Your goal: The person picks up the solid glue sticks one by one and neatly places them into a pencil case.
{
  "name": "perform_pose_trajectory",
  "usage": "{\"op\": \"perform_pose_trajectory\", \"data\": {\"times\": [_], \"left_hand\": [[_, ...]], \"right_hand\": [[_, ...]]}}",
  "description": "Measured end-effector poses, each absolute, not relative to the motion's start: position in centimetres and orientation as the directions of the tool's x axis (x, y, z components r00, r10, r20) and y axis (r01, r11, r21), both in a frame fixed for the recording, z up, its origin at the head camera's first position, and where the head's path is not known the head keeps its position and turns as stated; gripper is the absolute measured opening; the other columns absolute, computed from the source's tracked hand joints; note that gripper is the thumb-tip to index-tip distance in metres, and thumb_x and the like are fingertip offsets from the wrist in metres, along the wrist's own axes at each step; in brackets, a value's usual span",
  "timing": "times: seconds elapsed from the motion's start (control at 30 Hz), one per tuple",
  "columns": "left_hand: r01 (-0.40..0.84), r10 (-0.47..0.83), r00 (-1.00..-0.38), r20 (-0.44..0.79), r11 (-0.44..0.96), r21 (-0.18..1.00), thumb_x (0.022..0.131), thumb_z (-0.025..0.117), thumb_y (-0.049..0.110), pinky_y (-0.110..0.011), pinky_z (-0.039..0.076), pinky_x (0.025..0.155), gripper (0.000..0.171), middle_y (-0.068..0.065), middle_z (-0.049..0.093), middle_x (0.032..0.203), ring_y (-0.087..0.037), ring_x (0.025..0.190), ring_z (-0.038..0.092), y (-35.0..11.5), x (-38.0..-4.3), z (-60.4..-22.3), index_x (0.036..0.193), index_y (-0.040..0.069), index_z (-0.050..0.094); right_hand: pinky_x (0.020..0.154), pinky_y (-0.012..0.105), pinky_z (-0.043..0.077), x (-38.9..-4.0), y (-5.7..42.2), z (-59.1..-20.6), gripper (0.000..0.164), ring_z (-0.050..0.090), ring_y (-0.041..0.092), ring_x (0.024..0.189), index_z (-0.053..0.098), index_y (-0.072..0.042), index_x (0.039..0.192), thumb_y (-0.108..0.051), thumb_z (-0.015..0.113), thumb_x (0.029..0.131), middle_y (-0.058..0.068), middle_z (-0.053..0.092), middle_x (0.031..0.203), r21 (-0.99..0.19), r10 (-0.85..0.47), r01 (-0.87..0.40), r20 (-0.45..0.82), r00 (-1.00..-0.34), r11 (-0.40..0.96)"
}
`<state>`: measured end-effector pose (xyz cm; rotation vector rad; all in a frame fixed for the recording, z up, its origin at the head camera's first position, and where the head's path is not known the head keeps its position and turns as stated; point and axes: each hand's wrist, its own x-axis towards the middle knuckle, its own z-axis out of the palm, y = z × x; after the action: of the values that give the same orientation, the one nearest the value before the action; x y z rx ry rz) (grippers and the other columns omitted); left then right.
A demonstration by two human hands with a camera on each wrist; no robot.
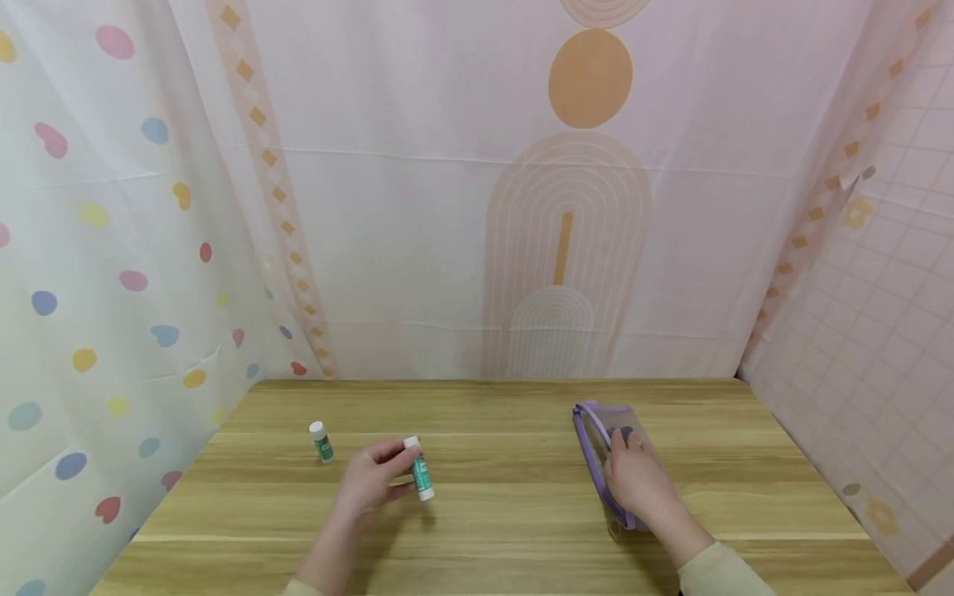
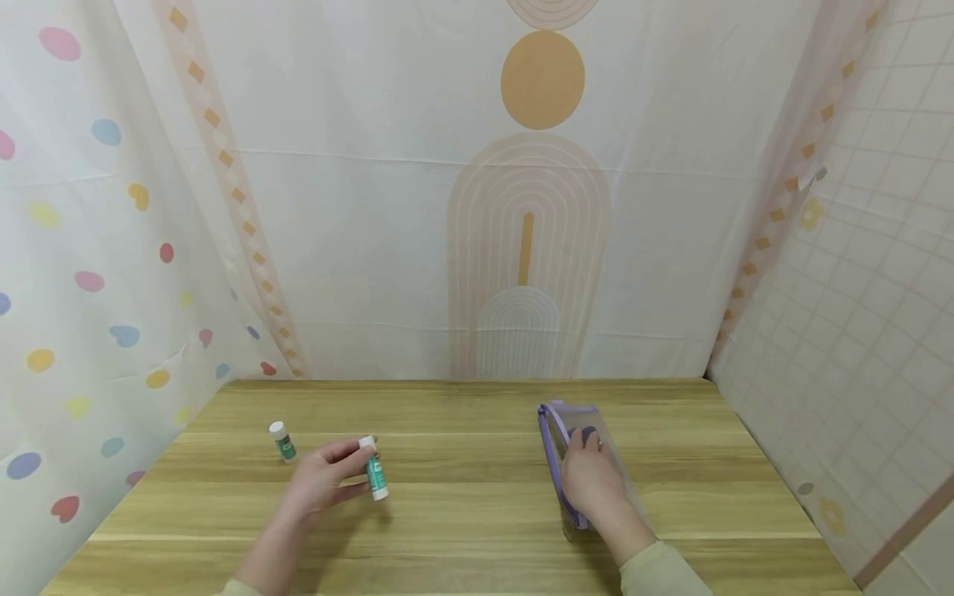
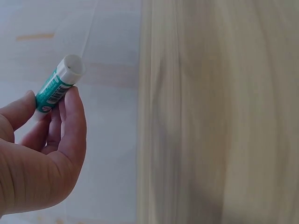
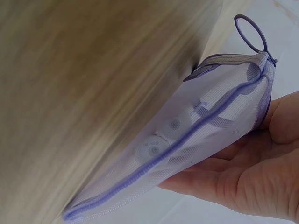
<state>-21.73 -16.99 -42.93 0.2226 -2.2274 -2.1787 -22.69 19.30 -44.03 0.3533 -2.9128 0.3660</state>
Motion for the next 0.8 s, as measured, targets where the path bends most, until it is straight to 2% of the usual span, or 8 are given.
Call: {"op": "perform_pose_trajectory", "data": {"times": [0.27,0.57,0.8], "left_hand": [[-0.085,-0.062,-0.994,-0.086,-0.019,0.996,0.093,0.069,0.008,-0.042,0.061,0.069,0.033,-0.011,0.064,0.091,-0.026,0.079,0.067,-14.4,-22.2,-43.2,0.117,-0.013,0.062],[-0.082,0.015,-0.997,-0.082,-0.020,0.996,0.094,0.068,0.010,-0.042,0.061,0.067,0.034,-0.009,0.065,0.090,-0.021,0.079,0.067,-11.9,-22.9,-43.5,0.118,-0.014,0.061],[-0.095,0.082,-0.992,-0.092,-0.032,0.995,0.095,0.067,0.010,-0.036,0.061,0.065,0.032,-0.009,0.065,0.088,-0.018,0.079,0.065,-10.0,-23.2,-43.2,0.116,-0.013,0.061]], "right_hand": [[0.101,0.055,0.041,-22.7,19.3,-44.1,0.043,0.053,0.047,0.106,0.044,0.027,0.127,-0.004,0.050,0.097,0.042,0.052,0.117,-0.219,-0.208,-0.257,0.224,-0.952,0.941],[0.098,0.055,0.042,-22.8,19.3,-44.1,0.043,0.053,0.046,0.104,0.045,0.026,0.128,-0.004,0.050,0.097,0.041,0.053,0.116,-0.224,-0.201,-0.250,0.221,-0.954,0.942],[0.097,0.054,0.043,-22.8,19.3,-44.2,0.043,0.054,0.045,0.102,0.045,0.027,0.126,-0.004,0.051,0.097,0.040,0.054,0.114,-0.220,-0.204,-0.257,0.236,-0.950,0.941]]}}
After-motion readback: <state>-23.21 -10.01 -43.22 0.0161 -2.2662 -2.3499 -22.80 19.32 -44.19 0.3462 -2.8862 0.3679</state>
